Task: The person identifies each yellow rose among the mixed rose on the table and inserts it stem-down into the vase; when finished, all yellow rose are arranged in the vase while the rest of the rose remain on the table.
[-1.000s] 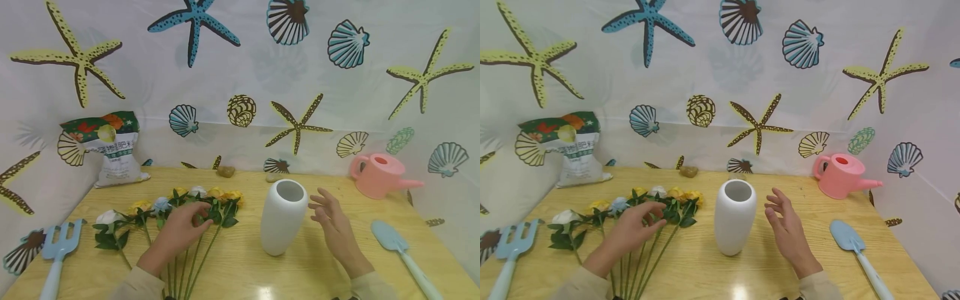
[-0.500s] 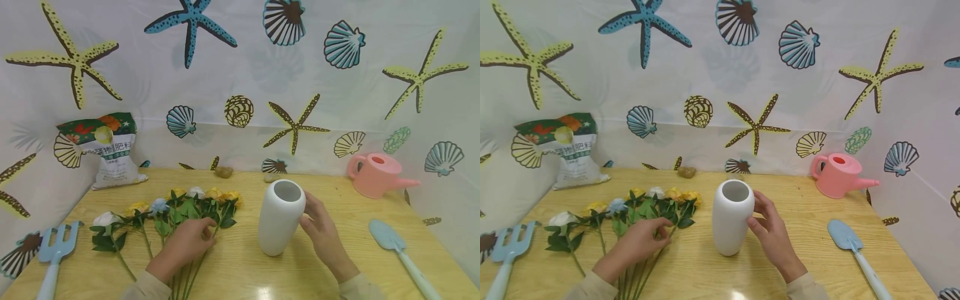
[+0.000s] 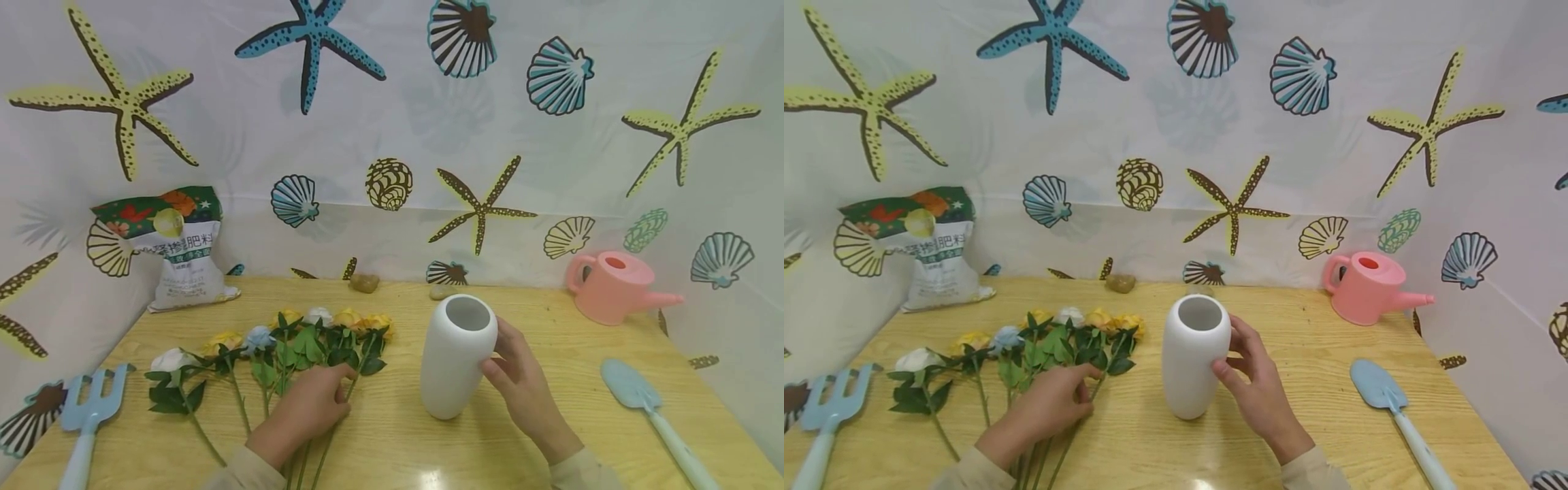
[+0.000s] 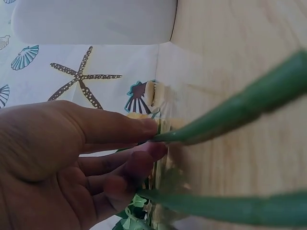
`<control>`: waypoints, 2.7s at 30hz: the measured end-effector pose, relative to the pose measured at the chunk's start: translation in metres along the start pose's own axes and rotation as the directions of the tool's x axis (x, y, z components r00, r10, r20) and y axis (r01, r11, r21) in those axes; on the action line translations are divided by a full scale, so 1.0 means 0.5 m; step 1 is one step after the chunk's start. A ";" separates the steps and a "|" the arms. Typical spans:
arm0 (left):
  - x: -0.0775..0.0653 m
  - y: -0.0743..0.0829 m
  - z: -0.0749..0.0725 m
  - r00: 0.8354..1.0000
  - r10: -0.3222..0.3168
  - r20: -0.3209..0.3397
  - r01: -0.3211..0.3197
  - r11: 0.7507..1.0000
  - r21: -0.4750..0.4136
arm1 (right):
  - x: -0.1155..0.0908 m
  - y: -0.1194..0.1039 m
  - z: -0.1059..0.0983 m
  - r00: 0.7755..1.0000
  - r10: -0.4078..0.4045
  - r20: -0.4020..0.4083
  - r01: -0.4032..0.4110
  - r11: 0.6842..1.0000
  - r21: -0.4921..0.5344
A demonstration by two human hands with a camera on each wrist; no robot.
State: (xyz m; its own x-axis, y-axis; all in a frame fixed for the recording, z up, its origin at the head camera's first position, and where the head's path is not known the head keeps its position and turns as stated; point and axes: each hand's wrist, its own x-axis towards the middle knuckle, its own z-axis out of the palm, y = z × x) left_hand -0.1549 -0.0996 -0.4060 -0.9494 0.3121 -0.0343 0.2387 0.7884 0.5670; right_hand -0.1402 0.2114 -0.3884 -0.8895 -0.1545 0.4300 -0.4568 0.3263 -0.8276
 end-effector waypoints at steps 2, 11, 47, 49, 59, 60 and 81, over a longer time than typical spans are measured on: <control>0.000 -0.001 0.003 1.000 0.020 -0.007 -0.020 1.000 -0.008 | -0.001 0.001 0.000 1.000 0.000 0.002 0.000 1.000 -0.001; -0.003 0.007 -0.001 0.998 0.061 -0.008 -0.061 0.991 -0.122 | -0.001 0.003 0.003 1.000 -0.005 0.013 0.005 1.000 0.010; 0.019 0.174 -0.106 0.769 -0.373 -0.519 -0.463 0.233 -0.855 | 0.003 0.016 0.005 0.999 -0.054 -0.009 0.054 0.998 -0.014; 0.023 0.183 -0.110 0.741 -0.381 -0.554 -0.522 0.194 -0.831 | 0.003 0.016 0.004 0.998 -0.060 -0.010 0.059 0.998 -0.010; 0.054 0.236 -0.109 0.657 -0.367 -0.659 -0.651 0.164 -0.741 | 0.004 0.012 0.001 0.999 -0.040 -0.007 0.040 0.999 -0.008; 0.058 0.241 -0.106 0.657 -0.361 -0.662 -0.647 0.182 -0.741 | 0.004 0.012 0.001 0.999 -0.044 -0.008 0.044 0.999 -0.012; 0.083 0.278 -0.043 0.793 -0.095 -0.601 -0.446 0.581 -0.680 | -0.001 0.013 -0.003 0.999 -0.051 -0.008 0.050 0.998 -0.024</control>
State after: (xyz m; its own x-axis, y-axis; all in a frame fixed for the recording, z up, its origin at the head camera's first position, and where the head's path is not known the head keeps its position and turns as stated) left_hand -0.1656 0.0117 -0.3110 -0.8984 -0.1458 0.4142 0.4238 -0.0416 0.9048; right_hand -0.1427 0.2152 -0.3936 -0.8651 -0.1636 0.4742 -0.5006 0.3401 -0.7961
